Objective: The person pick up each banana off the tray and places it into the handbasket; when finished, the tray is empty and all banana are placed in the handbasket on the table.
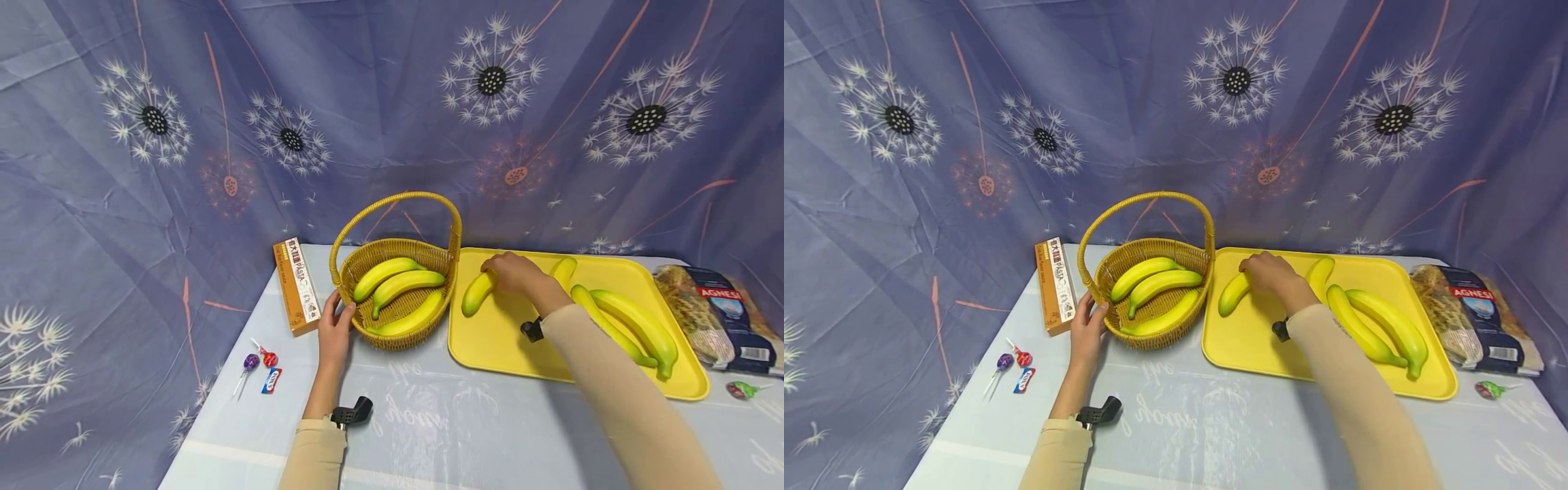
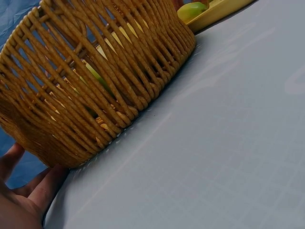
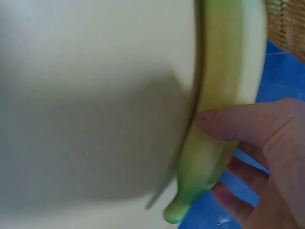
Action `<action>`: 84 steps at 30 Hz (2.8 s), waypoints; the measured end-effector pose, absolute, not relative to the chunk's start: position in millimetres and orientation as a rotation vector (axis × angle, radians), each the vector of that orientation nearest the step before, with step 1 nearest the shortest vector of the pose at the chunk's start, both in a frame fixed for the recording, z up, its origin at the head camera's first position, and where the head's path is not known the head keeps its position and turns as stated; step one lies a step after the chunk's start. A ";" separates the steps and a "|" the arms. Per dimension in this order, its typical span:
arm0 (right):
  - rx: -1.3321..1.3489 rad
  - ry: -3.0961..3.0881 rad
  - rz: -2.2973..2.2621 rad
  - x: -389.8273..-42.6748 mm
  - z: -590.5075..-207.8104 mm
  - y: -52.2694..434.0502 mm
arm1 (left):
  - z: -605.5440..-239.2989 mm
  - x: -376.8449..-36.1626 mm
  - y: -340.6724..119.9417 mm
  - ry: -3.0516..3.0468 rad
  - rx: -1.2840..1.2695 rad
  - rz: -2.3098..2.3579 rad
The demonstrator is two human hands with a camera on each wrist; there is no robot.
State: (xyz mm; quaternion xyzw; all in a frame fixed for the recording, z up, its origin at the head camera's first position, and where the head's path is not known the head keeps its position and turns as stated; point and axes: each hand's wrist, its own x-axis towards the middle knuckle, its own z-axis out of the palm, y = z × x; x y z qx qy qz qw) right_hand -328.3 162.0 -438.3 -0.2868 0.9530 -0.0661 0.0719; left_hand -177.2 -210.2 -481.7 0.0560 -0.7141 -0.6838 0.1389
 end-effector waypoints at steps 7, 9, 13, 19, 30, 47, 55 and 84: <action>-0.760 2.838 -0.240 -324.3 -437.6 168.3 | -481.4 -177.0 -209.5 -2.061 0.163 -1.983; -0.750 2.821 -0.255 -323.5 -435.0 168.5 | -481.0 -177.1 -209.5 -2.060 0.166 -1.981; -0.761 2.775 -0.322 -322.5 -427.5 168.1 | -480.4 -177.5 -209.6 -2.060 0.165 -1.980; -0.822 2.683 -0.433 -321.1 -415.1 167.7 | -479.7 -177.5 -209.6 -2.063 0.175 -1.982; -0.765 2.530 -0.607 -313.2 -391.4 175.5 | -489.6 -182.8 -212.4 -2.036 0.165 -2.010; -0.698 2.375 -0.846 -299.4 -345.9 179.3 | -508.9 -189.6 -214.5 -2.024 0.174 -1.939; -0.911 2.405 -0.778 -294.8 -325.7 152.5 | -509.3 -190.0 -215.4 -2.022 0.194 -1.956; -0.998 2.389 -0.167 -298.5 -363.8 -3.2 | -509.2 -189.9 -215.9 -2.045 0.195 -1.982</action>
